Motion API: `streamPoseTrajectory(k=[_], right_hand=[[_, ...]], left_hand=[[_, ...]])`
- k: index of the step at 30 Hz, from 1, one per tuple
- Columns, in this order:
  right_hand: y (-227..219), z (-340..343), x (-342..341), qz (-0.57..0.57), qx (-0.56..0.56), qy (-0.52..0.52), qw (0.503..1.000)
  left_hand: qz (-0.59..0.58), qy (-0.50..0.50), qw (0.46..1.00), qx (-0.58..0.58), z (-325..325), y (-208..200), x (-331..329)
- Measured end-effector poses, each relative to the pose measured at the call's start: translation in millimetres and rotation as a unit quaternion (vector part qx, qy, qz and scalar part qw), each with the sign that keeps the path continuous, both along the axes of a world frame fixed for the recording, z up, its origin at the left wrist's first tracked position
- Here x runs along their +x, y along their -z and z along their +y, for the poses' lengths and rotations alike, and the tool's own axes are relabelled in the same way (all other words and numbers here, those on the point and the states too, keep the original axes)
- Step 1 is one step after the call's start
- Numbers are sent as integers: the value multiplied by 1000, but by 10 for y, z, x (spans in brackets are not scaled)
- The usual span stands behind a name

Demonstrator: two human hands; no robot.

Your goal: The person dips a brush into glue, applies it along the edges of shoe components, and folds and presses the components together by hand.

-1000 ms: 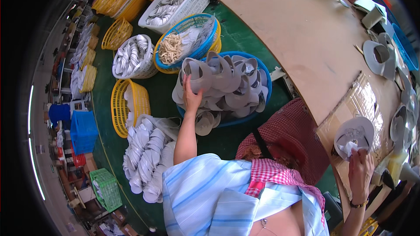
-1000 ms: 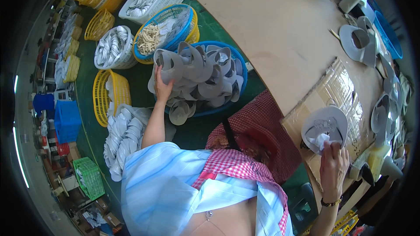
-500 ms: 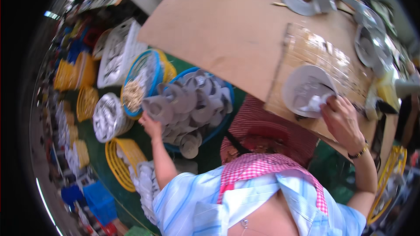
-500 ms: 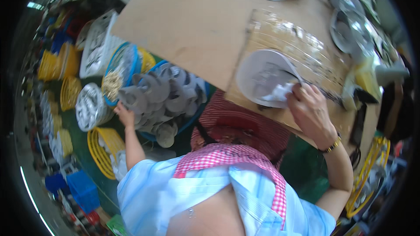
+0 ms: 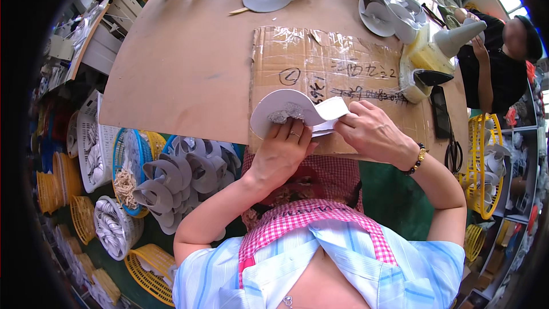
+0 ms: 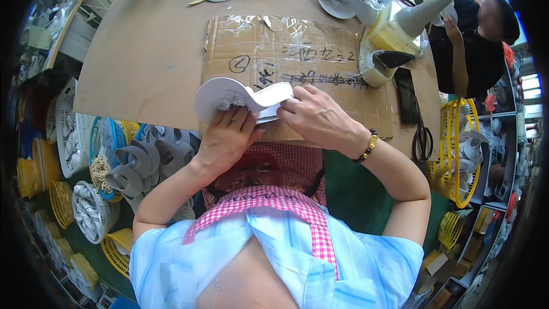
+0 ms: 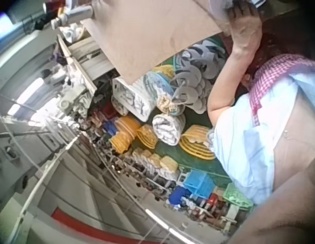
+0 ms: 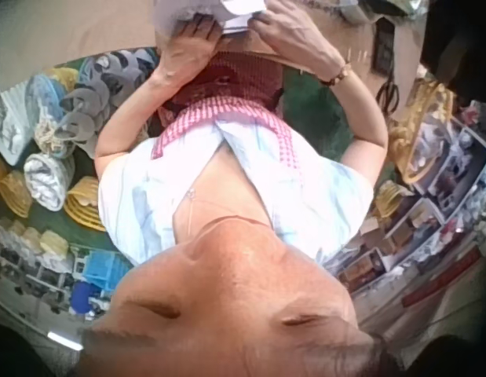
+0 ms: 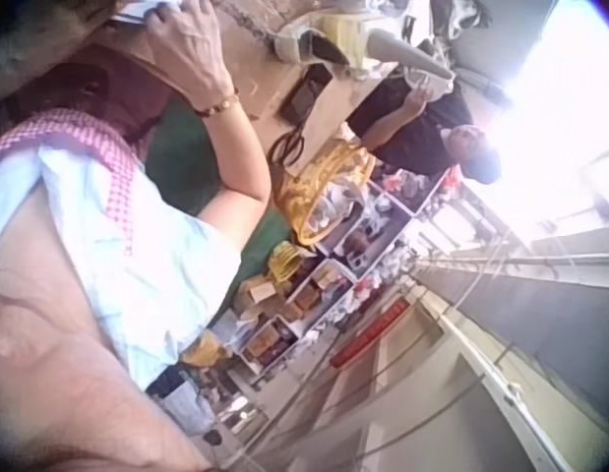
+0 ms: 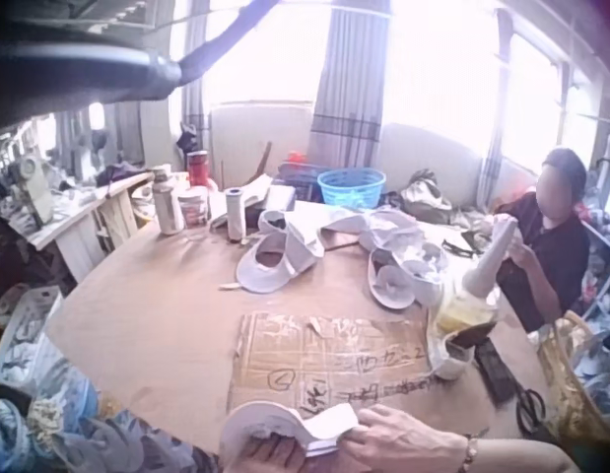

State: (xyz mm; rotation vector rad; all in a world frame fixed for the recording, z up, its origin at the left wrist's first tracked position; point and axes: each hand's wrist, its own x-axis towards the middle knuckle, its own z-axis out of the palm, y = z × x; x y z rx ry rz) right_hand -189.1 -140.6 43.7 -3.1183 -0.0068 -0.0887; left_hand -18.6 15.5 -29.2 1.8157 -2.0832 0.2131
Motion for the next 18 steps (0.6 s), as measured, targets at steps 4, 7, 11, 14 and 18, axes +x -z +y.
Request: streamPoseTrajectory(k=[4,7,11,14,18], right_hand=[[22,-60,-108,2,22,-5,1000],[91,-9,-73,-54,59,26,996],[109,-17,30,-94,-5,-32,995],[-19,30,108,-81,-104,-12,991],[-217,22,242,-33,-189,23,981]], left_hand=[[-37,91,991,-95,56,85,180],[-42,126,985,-113,19,-11,241],[25,139,977,-160,67,-140,230],[-35,-49,987,-146,-20,-443,269],[171,-224,959,25,-168,-351,356]])
